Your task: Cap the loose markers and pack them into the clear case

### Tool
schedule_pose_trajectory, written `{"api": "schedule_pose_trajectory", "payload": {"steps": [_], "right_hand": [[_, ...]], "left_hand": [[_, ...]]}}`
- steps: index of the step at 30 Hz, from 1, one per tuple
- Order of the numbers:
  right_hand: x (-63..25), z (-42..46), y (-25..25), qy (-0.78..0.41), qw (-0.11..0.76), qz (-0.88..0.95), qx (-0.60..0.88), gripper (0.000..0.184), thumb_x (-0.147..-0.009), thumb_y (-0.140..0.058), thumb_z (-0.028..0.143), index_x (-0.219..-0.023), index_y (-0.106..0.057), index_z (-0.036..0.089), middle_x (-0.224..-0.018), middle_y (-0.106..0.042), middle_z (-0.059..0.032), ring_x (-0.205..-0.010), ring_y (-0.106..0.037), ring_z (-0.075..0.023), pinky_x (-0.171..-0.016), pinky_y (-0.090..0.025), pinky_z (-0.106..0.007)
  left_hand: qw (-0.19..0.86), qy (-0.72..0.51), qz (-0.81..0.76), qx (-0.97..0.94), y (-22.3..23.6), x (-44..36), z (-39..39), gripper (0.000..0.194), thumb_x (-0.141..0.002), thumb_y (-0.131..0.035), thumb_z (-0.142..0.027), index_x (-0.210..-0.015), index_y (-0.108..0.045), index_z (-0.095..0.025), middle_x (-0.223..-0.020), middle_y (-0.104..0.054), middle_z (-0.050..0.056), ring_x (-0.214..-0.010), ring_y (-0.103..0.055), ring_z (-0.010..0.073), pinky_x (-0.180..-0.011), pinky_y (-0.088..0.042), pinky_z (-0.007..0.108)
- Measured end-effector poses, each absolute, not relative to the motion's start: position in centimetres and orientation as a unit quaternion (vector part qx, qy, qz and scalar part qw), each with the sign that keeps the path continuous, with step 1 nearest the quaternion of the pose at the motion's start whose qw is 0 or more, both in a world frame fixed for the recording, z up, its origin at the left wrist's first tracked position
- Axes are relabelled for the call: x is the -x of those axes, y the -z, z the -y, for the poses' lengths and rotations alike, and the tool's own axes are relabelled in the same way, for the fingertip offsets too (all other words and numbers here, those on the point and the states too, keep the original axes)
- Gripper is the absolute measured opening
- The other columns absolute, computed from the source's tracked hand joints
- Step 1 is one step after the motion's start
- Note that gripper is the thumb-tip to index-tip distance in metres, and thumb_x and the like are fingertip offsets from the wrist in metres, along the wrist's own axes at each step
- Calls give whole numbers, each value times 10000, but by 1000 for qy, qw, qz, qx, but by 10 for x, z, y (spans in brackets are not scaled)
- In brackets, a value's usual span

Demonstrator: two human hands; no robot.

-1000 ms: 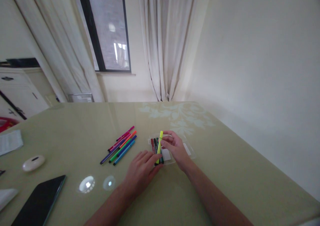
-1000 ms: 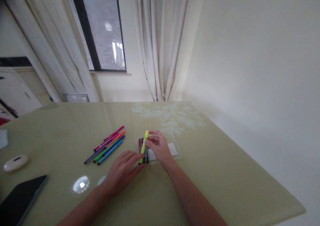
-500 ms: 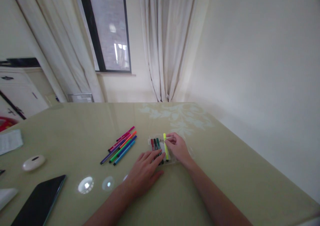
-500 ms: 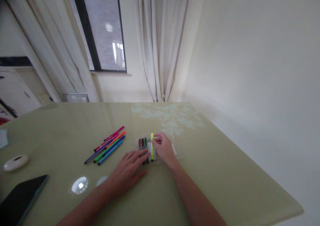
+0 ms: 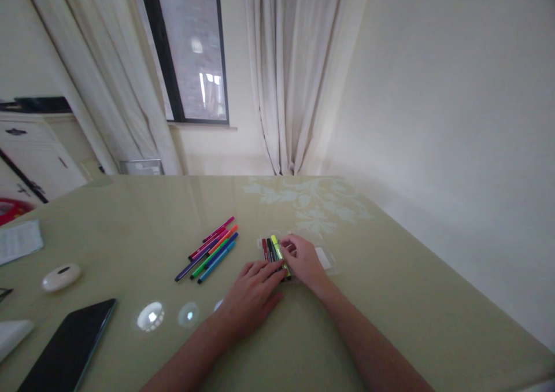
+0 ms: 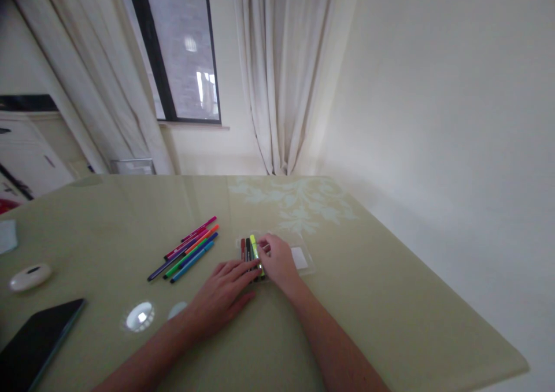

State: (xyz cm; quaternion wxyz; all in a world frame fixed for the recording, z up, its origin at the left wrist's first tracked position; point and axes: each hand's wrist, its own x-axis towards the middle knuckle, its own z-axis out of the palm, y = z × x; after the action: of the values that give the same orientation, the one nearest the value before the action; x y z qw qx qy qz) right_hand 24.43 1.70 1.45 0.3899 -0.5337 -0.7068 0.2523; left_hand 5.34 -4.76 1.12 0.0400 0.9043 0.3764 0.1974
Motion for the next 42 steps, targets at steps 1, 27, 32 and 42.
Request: {"api": "schedule_pose_trajectory", "payload": {"steps": [1, 27, 32, 42], "right_hand": [[-244, -16, -14, -245, 386, 712, 532, 95, -878, -632, 176, -951, -691, 190, -904, -745, -56, -769, -698, -183, -686, -554, -288], [-249, -8, -29, -117, 247, 795, 541, 306, -881, -551, 34, -970, -797, 193, -1008, -747, -80, -976, -675, -209, -910, -497, -300], [-250, -8, -28, -128, 241, 795, 541, 294, -892, -550, 51, -896, -799, 208, -1002, -740, -72, -955, -678, -199, -895, -503, -290], [-258, -12, -19, -142, 379, 755, 516, 381, -871, -476, 20, -1037, -776, 186, -1223, -649, -114, -1085, -654, -216, -957, -536, -359]], "left_hand": [[39, -195, -377, -905, -11, -54, 48, 483, -984, -606, -266, -1457, -509, -292, -1505, -577, 55, -1309, -537, 281, -1086, -410, 495], [39, -179, -380, -907, -11, -54, 49, 515, -1008, -554, -231, -1504, -480, -347, -1519, -575, 21, -1310, -523, 271, -1099, -376, 498], [57, -179, -397, -898, -12, -60, 51, 481, -997, -583, -255, -1462, -520, -360, -1483, -604, 3, -1300, -533, 271, -1089, -398, 509], [-62, -212, -609, -761, -29, -8, 21, 207, -1017, -500, -269, -1061, -697, -224, -1138, -699, 97, -1079, -641, 280, -948, -512, 431]]}}
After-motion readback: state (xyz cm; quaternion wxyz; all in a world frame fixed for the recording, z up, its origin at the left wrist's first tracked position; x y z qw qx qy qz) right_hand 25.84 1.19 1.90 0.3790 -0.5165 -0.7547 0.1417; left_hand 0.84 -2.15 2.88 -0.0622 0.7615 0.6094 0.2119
